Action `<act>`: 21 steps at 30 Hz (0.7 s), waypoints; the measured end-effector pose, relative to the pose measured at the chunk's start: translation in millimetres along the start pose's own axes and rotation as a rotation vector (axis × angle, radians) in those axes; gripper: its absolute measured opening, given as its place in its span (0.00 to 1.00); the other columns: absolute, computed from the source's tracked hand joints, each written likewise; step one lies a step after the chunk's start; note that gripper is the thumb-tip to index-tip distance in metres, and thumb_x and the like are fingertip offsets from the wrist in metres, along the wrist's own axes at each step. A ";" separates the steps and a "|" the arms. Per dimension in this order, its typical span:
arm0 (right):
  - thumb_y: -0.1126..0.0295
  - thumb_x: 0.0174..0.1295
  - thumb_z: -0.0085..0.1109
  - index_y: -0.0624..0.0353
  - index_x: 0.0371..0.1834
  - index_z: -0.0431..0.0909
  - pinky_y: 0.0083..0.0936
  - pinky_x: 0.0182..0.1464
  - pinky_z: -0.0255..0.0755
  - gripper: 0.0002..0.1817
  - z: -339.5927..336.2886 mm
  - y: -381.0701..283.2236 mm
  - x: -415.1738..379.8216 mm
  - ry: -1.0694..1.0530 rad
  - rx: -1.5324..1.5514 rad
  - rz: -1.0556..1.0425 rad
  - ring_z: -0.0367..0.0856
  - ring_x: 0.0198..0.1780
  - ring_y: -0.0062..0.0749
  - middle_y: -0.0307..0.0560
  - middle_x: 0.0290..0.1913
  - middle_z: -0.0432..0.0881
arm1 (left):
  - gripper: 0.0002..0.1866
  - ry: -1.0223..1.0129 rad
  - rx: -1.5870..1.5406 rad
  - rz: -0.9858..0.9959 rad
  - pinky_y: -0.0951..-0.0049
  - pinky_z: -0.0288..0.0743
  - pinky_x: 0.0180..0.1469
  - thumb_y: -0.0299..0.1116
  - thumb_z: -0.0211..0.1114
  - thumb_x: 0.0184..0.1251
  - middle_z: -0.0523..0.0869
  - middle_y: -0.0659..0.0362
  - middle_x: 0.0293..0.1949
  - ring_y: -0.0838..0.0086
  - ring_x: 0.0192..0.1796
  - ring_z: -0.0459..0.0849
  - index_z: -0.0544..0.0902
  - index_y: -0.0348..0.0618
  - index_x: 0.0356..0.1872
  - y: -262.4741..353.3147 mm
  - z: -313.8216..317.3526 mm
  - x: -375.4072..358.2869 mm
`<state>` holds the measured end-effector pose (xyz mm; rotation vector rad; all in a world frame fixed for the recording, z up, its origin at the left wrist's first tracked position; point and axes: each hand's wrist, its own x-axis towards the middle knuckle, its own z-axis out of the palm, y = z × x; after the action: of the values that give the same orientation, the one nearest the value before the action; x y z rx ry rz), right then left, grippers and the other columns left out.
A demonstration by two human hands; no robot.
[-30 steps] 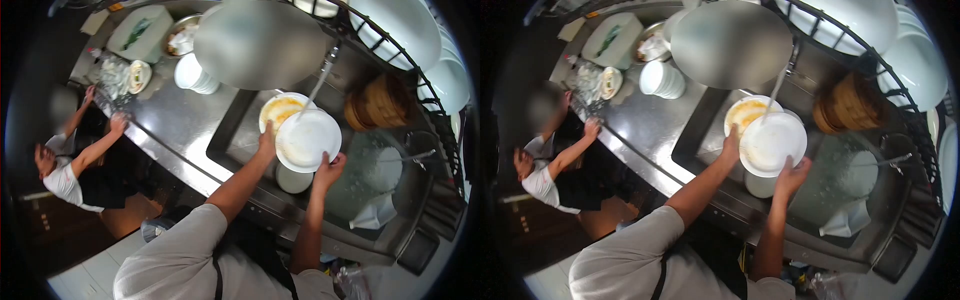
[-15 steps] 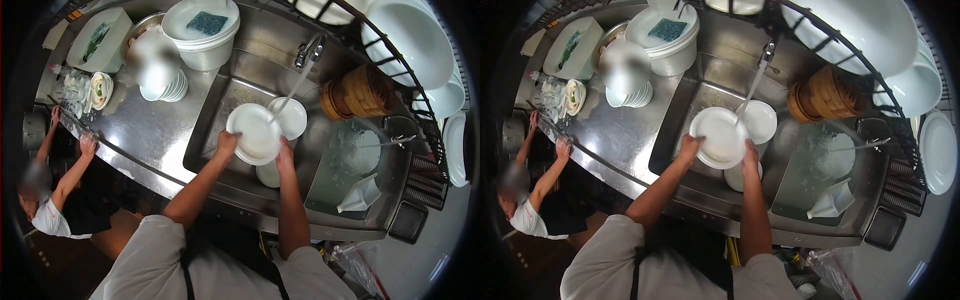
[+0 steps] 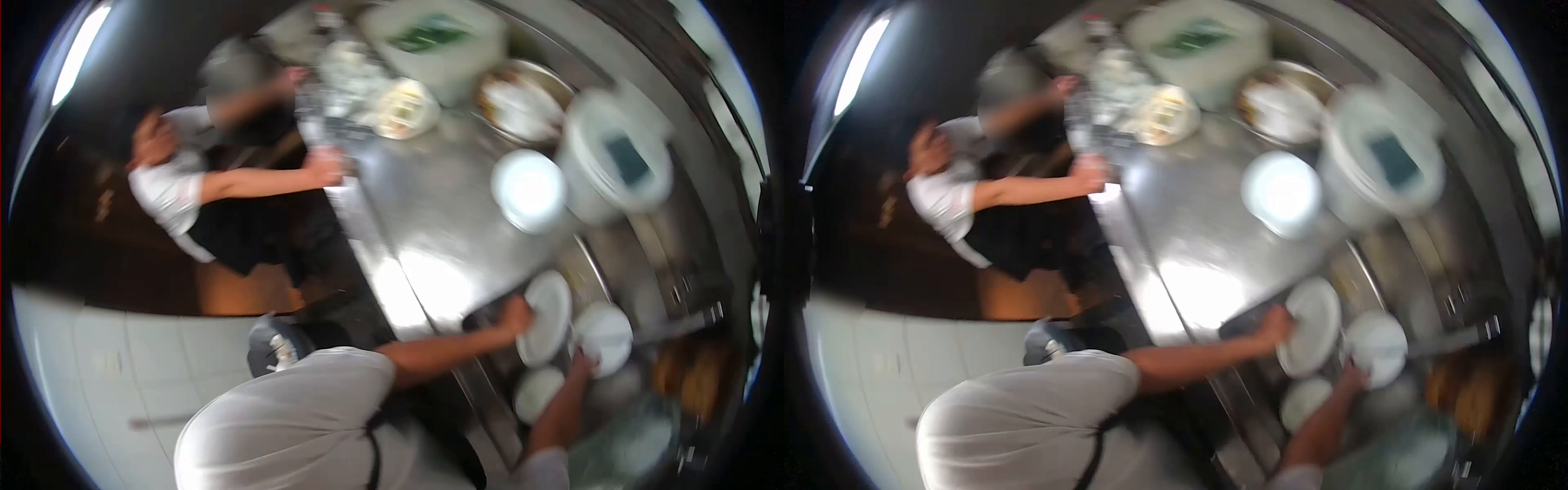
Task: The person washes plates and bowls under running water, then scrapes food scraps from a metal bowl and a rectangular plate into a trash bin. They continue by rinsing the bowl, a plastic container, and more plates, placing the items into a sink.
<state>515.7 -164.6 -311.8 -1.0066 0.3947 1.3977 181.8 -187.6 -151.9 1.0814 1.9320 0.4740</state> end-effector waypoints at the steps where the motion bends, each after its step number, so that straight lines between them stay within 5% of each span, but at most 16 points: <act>1: 0.61 0.51 0.62 0.58 0.64 0.71 0.57 0.62 0.70 0.34 4.1 -0.7 11.3 0.028 -0.066 -0.029 0.69 0.66 0.54 0.56 0.65 0.73 | 0.13 0.050 -0.060 -0.098 0.52 0.82 0.46 0.32 0.64 0.57 0.87 0.38 0.36 0.45 0.42 0.87 0.86 0.30 0.33 10.8 5.8 -0.4; 8: 0.66 0.46 0.68 0.59 0.59 0.75 0.53 0.58 0.74 0.32 -15.8 -6.4 39.1 0.192 -0.376 -0.396 0.72 0.64 0.54 0.55 0.62 0.74 | 0.13 0.102 -0.159 -0.007 0.49 0.81 0.48 0.36 0.63 0.60 0.87 0.39 0.39 0.46 0.44 0.88 0.87 0.36 0.37 33.0 24.5 -0.1; 13: 0.70 0.42 0.72 0.60 0.56 0.78 0.51 0.56 0.77 0.31 -73.7 -49.5 85.4 0.137 -0.527 -0.620 0.74 0.62 0.54 0.55 0.60 0.76 | 0.19 0.068 -0.289 0.004 0.49 0.80 0.50 0.42 0.66 0.60 0.87 0.38 0.41 0.46 0.47 0.86 0.86 0.36 0.44 22.4 97.1 39.8; 15: 0.65 0.43 0.74 0.62 0.52 0.80 0.49 0.56 0.78 0.29 -70.8 -60.1 78.0 0.097 -0.465 -0.563 0.78 0.58 0.52 0.55 0.56 0.79 | 0.23 0.065 -0.346 -0.006 0.50 0.79 0.51 0.45 0.67 0.60 0.86 0.38 0.42 0.46 0.48 0.86 0.84 0.34 0.47 21.4 123.8 49.1; 17: 0.60 0.45 0.76 0.64 0.48 0.82 0.44 0.57 0.78 0.27 -63.8 -67.8 53.5 0.061 -0.957 -0.779 0.81 0.54 0.49 0.53 0.50 0.83 | 0.28 0.050 -0.369 -0.010 0.50 0.79 0.51 0.48 0.68 0.61 0.87 0.39 0.43 0.47 0.48 0.86 0.82 0.32 0.50 11.9 152.9 60.9; 19: 0.55 0.46 0.78 0.65 0.44 0.84 0.39 0.58 0.78 0.28 -62.7 -66.2 29.6 0.089 -1.697 -1.247 0.84 0.49 0.46 0.52 0.44 0.86 | 0.31 0.022 -0.455 -0.057 0.54 0.77 0.52 0.52 0.69 0.58 0.86 0.39 0.44 0.48 0.48 0.85 0.82 0.30 0.50 4.3 171.1 61.2; 20: 0.56 0.46 0.78 0.64 0.45 0.83 0.38 0.58 0.78 0.28 -50.0 -59.5 4.3 0.046 -1.624 -1.142 0.84 0.49 0.46 0.52 0.44 0.86 | 0.33 -0.213 -0.308 -0.097 0.54 0.77 0.53 0.55 0.66 0.63 0.85 0.41 0.47 0.53 0.50 0.85 0.81 0.29 0.52 15.5 153.7 58.0; 21: 0.58 0.47 0.78 0.64 0.47 0.83 0.36 0.58 0.78 0.28 -32.6 -51.5 -25.5 0.015 -1.547 -1.041 0.84 0.48 0.46 0.51 0.44 0.86 | 0.31 -0.311 -0.537 -0.079 0.55 0.79 0.52 0.52 0.63 0.68 0.86 0.44 0.48 0.56 0.48 0.85 0.79 0.30 0.55 14.4 158.1 53.3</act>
<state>568.9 -198.7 -292.6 -1.9777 -1.2840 0.4958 304.6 -147.2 -258.2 0.6792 1.4504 0.6868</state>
